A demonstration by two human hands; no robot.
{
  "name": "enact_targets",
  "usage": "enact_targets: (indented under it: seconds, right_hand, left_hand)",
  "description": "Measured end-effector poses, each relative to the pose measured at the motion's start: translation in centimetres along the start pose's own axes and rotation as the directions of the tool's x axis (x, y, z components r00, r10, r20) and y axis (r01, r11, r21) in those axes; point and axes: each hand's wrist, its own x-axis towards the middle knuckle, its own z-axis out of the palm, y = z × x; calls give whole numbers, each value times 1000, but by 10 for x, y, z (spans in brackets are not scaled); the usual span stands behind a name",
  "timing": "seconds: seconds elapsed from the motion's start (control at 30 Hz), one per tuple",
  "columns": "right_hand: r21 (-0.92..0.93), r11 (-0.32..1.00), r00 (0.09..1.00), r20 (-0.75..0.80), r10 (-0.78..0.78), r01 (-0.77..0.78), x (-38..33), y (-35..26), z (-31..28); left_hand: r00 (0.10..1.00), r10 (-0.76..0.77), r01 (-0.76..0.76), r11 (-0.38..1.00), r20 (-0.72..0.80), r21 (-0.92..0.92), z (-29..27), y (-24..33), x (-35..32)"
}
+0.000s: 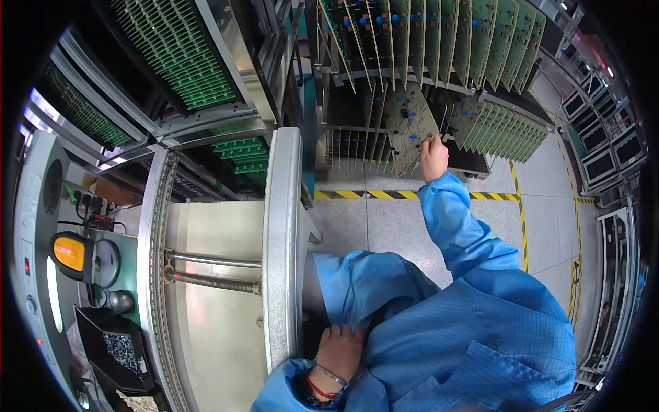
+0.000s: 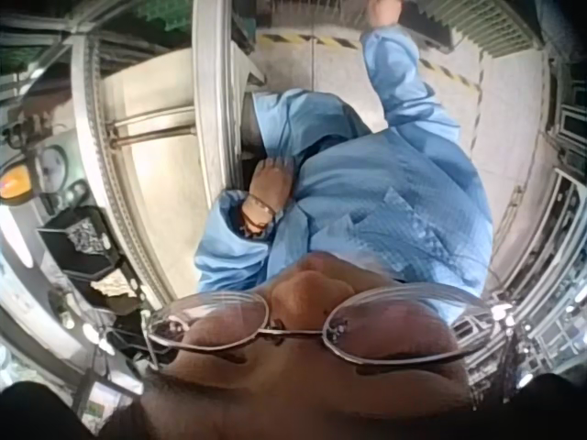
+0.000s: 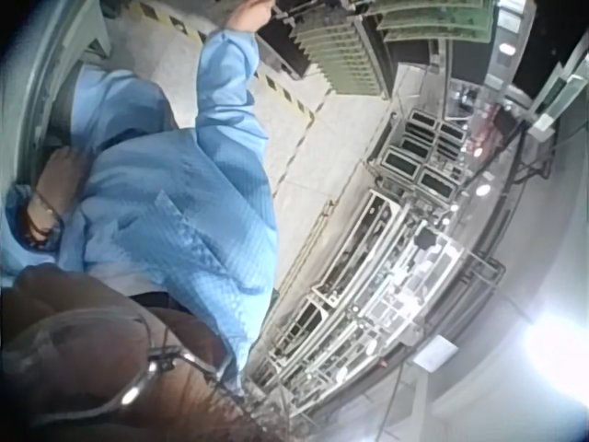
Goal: The worker is manually placing electronic components onto circuit boards and organizing them into storage racks.
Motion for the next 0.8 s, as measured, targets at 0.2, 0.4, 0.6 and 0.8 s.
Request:
enact_targets:
  seconds: [0.2, 0.4, 0.6, 0.8]
  right_hand:
    - [-56, 997, 998, 0, -56, 56, 11, 2, 15]
    - [-76, 995, 998, 9, -62, 63, 25, -12, 36]
    - [-80, 995, 993, 100, -57, 65, 41, -21, 54]
    - [-64, 993, 990, 111, -91, 99, 82, 7, 87]
  left_hand:
    - [1000, -1, 1, 1000, 25, -9, -5, -2, 1]
    - [993, 33, -31, 999, -114, 12, -1, -5, -3]
    - [992, 28, -27, 1000, -121, 4, 4, -8, -10]
    - [985, 43, -42, 999, -165, 10, 5, -9, -6]
